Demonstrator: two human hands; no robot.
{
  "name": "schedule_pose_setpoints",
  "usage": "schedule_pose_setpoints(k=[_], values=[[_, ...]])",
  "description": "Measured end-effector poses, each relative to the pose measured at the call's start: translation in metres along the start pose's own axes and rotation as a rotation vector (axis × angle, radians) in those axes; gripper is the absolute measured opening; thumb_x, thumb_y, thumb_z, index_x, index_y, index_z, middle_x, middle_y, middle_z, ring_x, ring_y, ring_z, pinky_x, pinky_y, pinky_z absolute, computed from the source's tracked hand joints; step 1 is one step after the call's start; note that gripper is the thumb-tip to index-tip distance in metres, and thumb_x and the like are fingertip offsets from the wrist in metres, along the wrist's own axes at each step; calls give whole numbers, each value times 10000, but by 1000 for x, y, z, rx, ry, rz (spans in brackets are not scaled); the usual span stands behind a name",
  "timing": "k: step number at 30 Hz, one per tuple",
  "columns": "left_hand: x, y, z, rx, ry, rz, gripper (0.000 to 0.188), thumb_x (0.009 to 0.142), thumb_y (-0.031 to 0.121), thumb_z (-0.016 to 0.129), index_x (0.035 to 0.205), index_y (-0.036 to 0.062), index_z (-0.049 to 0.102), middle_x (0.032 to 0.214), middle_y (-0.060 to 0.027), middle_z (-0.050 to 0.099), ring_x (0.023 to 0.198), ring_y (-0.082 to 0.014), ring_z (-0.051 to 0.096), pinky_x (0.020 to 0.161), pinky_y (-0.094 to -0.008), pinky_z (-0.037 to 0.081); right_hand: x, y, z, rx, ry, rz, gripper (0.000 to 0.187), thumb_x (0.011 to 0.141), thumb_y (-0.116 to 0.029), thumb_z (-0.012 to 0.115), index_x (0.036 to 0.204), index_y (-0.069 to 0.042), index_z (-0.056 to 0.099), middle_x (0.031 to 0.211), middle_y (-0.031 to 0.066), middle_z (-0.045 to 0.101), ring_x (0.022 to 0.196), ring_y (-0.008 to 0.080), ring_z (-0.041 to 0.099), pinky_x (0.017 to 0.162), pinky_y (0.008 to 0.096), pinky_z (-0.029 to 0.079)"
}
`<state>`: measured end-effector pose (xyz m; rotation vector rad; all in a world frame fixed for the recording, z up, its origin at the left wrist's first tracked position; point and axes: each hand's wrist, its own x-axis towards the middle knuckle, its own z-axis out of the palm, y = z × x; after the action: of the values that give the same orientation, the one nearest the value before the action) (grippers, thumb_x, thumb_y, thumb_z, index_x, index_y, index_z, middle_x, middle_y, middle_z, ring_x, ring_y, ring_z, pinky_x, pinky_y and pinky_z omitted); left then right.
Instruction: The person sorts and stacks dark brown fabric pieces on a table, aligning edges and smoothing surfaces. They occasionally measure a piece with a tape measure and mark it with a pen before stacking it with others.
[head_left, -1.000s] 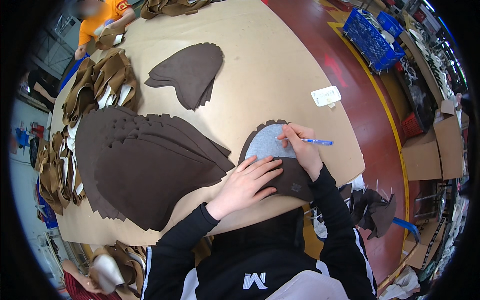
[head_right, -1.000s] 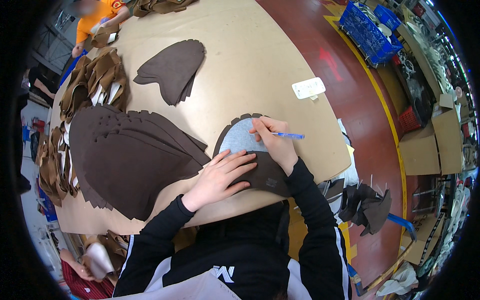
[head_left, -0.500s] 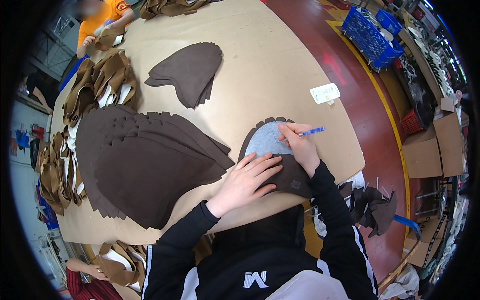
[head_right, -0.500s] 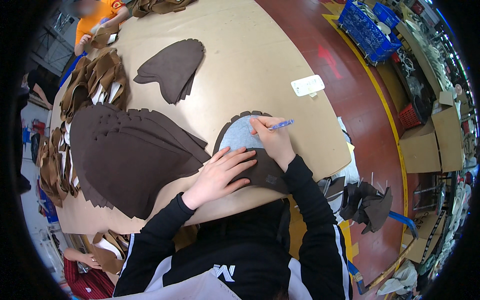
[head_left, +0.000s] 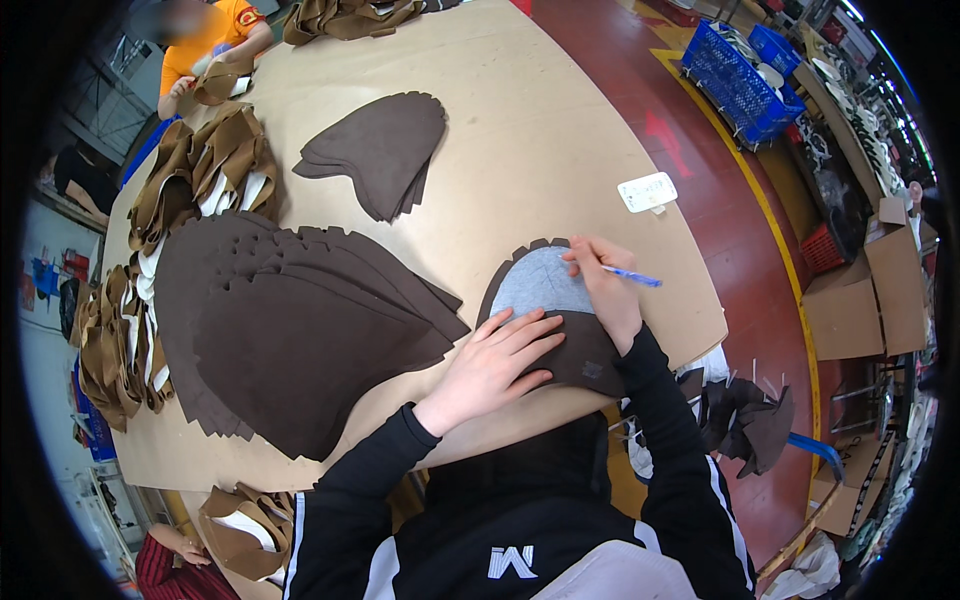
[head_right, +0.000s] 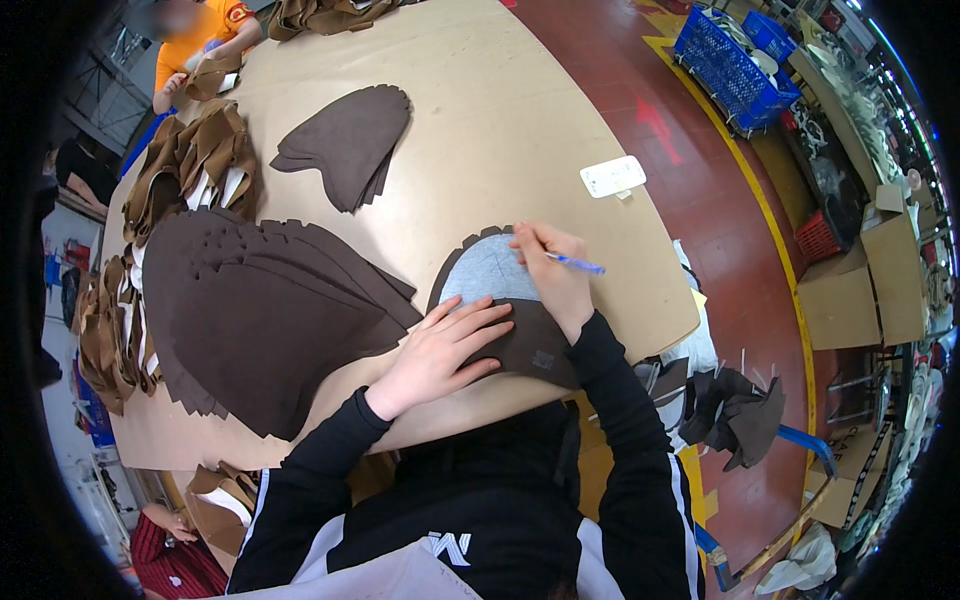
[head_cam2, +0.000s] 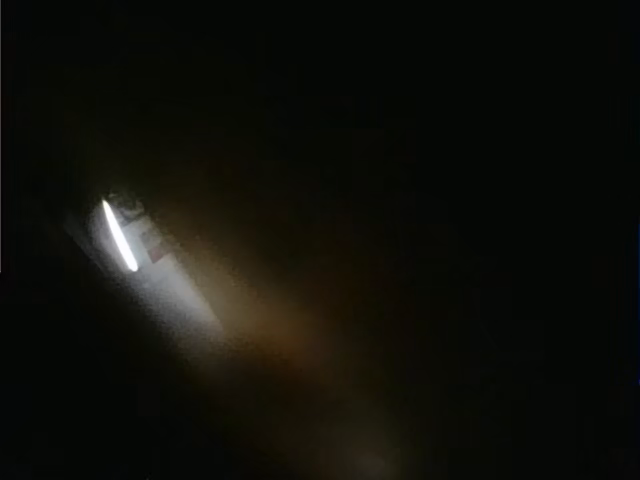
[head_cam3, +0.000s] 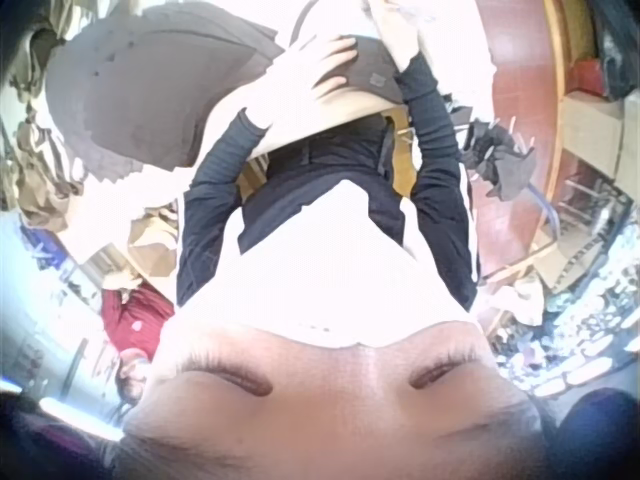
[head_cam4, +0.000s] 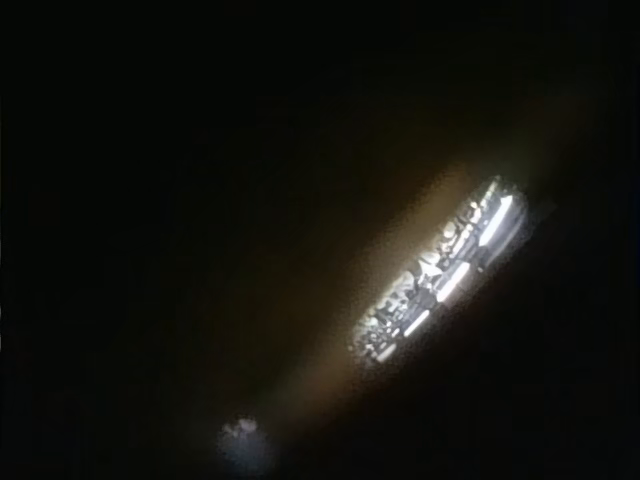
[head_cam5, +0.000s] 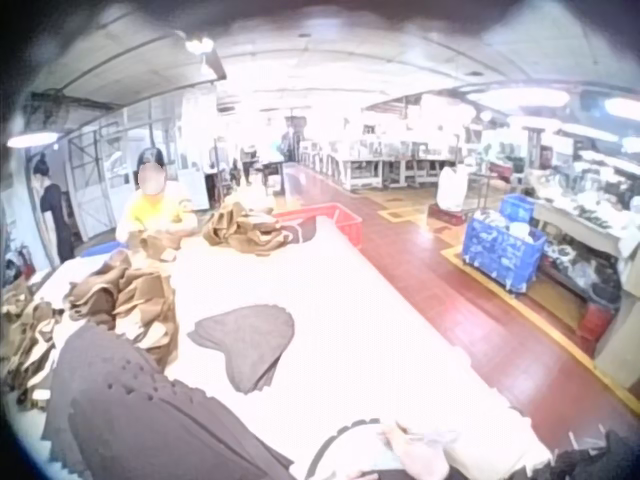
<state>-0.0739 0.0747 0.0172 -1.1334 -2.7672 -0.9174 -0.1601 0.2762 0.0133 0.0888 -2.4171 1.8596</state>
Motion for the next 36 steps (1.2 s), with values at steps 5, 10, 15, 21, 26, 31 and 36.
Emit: schedule_pose_setpoints(k=[5, 10, 15, 21, 26, 31, 36], values=[[1, -1, 0, -22, -2, 6, 478, 920, 327, 668, 1353, 143, 586, 1472, -33, 520, 1408, -237, 434, 1166, -476, 321, -1, -4, 6, -29, 34, 11, 368, 1004, -262, 601, 805, 36, 685, 611, 23, 570, 580, 69, 513, 540, 256, 387], [0, 0, 0, -8, 4, 11, 473, 923, 326, 666, 1351, 141, 585, 1469, -37, 522, 1408, -244, 432, 1163, -478, 324, 1, 0, 4, -103, 5, -32, 384, 1009, -278, 591, 801, 30, 686, 617, 19, 574, 595, 70, 522, 544, 257, 393], [1, 0, -1, -10, 7, 16, 470, 924, 326, 665, 1348, 138, 586, 1469, -40, 523, 1406, -250, 433, 1161, -477, 322, 3, 4, 0, 15, -12, 73, 386, 1015, -290, 584, 804, 17, 682, 625, 10, 576, 600, 63, 515, 548, 249, 390], [-1, 2, 0, -4, 15, 28, 456, 933, 312, 653, 1336, 111, 583, 1461, -57, 521, 1405, -242, 431, 1170, -461, 314, 3, 7, 2, -45, 62, 46, 400, 1019, -309, 579, 797, 11, 668, 609, -5, 543, 576, 56, 484, 541, 237, 368], [-4, 1, 1, 9, 8, 35, 466, 939, 323, 643, 1348, 112, 572, 1472, -57, 508, 1415, -240, 418, 1175, -461, 305, 3, 11, -3, 22, -7, 66, 403, 1018, -318, 581, 792, 6, 665, 593, -12, 529, 552, 48, 456, 525, 234, 345], [-6, 0, -1, -82, 143, 37, 330, 901, 183, 693, 1221, 104, 665, 1357, -64, 611, 1315, -262, 529, 1114, -459, 383, 4, 11, -19, -19, 334, -101, 217, 963, -206, 631, 971, 7, 671, 802, 54, 632, 704, 144, 569, 650, 291, 446], [-4, -15, -4, -323, 616, -191, 207, 841, -67, 666, 1030, 13, 697, 1111, -144, 696, 1038, -306, 664, 917, -373, 508, -13, 43, -67, -920, 372, -295, 535, 868, 94, 516, 1364, -97, 578, 1508, 187, 426, 1376, 362, 431, 1113, 404, 387]])
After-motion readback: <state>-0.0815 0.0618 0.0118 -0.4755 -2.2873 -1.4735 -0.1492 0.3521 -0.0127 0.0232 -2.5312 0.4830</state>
